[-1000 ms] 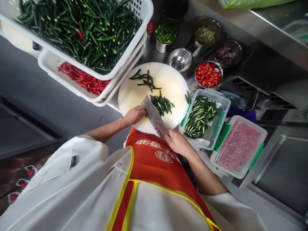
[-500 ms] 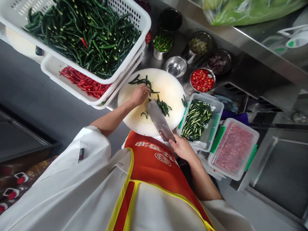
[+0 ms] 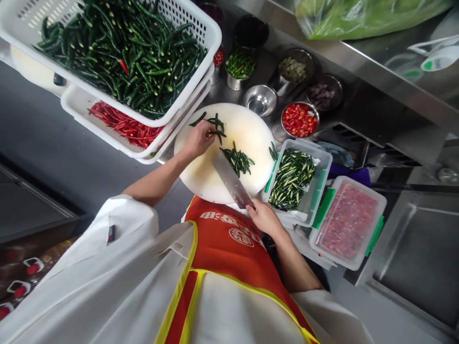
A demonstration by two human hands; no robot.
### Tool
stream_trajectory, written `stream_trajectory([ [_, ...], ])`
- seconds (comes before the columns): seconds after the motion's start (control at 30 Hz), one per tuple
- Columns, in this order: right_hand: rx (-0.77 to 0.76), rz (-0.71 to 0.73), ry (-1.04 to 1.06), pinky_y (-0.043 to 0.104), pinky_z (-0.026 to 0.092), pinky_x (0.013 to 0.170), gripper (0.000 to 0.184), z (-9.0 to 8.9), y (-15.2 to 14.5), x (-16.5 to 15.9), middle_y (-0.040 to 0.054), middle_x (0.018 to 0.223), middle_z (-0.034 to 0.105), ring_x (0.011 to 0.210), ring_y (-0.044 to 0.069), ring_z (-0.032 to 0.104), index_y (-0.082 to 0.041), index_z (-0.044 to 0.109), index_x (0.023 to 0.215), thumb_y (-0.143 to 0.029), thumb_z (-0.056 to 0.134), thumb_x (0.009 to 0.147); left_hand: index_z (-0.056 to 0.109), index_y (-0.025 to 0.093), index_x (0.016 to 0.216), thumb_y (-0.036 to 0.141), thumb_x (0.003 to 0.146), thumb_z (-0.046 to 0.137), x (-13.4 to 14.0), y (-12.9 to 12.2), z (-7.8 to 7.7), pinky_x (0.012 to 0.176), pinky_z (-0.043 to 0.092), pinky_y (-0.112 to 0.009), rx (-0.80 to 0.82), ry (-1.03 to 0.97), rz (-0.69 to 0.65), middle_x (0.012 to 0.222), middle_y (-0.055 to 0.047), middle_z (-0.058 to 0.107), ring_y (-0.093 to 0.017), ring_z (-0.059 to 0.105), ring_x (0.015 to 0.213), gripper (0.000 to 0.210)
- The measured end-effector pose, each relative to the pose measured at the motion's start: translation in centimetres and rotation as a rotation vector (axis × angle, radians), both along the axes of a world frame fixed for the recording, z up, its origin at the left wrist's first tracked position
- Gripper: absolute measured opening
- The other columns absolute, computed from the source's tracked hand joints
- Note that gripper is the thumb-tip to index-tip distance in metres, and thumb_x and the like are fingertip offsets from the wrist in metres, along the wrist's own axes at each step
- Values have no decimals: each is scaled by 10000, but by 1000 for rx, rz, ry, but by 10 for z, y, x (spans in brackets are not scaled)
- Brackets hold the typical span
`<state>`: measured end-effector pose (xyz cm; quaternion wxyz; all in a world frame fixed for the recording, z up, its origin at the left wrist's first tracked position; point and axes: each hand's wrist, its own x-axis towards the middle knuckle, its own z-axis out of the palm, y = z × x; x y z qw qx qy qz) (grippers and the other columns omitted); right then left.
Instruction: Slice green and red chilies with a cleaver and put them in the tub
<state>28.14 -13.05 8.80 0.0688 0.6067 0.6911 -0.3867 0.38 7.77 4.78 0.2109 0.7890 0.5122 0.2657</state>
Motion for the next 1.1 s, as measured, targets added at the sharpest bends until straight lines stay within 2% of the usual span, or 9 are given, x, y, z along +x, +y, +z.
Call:
stream_trajectory([
  [0.07,17,-31,-35,277,352,684,218,-3,4,-1,77,795,701,781,209,648,-179,570,929,-307,402,979,623,167,995,176,889,543,-12,-31,-9,753,508,-291,-3,-11,-121,990,-76,616,-165,593,840,133],
  [0.17,29,-20,-56,280,360,699,224,-1,9,-4,88,817,711,814,221,659,-172,574,967,-308,397,983,643,171,1000,162,920,492,-17,-76,-30,827,520,-309,-6,55,-353,1012,-92,635,-184,605,944,171],
  [0.23,27,16,-61,279,364,712,224,3,12,-6,95,854,719,839,223,663,-172,578,989,-304,398,984,658,171,1001,170,939,468,-18,-95,-43,855,522,-317,4,106,-420,1043,-102,645,-192,606,984,200],
  [0.3,18,50,-71,276,366,724,218,8,14,-8,99,883,723,856,222,665,-173,582,1001,-300,405,982,667,172,1007,195,958,457,-20,-103,-51,850,525,-319,19,128,-436,1062,-104,651,-192,609,978,218],
  [0.63,-62,149,-57,275,353,703,210,36,16,-2,96,871,722,847,211,669,-172,567,969,-289,395,989,678,178,982,240,982,440,-19,-101,-56,859,528,-326,73,86,-449,1034,-104,675,-184,619,946,247],
  [0.73,-60,165,-73,283,357,702,211,27,19,-11,110,880,721,833,216,669,-165,564,979,-277,385,991,679,178,971,252,985,430,-17,-99,-55,869,529,-335,54,66,-442,1036,-111,678,-188,623,951,261],
  [0.93,9,100,-80,288,375,726,216,-6,39,-43,120,914,724,869,229,656,-170,577,973,-296,401,985,675,187,942,271,989,406,-18,-97,-51,884,522,-335,-14,87,-476,1036,-99,673,-185,621,949,286],
  [1.03,16,22,-29,277,383,715,213,-5,38,-35,100,865,720,841,216,654,-187,578,919,-306,410,976,669,181,936,267,985,410,-19,-92,-48,856,520,-324,-3,100,-478,1021,-99,664,-185,608,938,278],
  [1.1,-3,-58,15,266,389,685,211,1,29,-23,76,794,706,793,204,653,-193,569,909,-310,406,974,668,177,913,270,978,425,-19,-79,-46,850,513,-321,-5,77,-411,978,-103,654,-190,602,933,268],
])
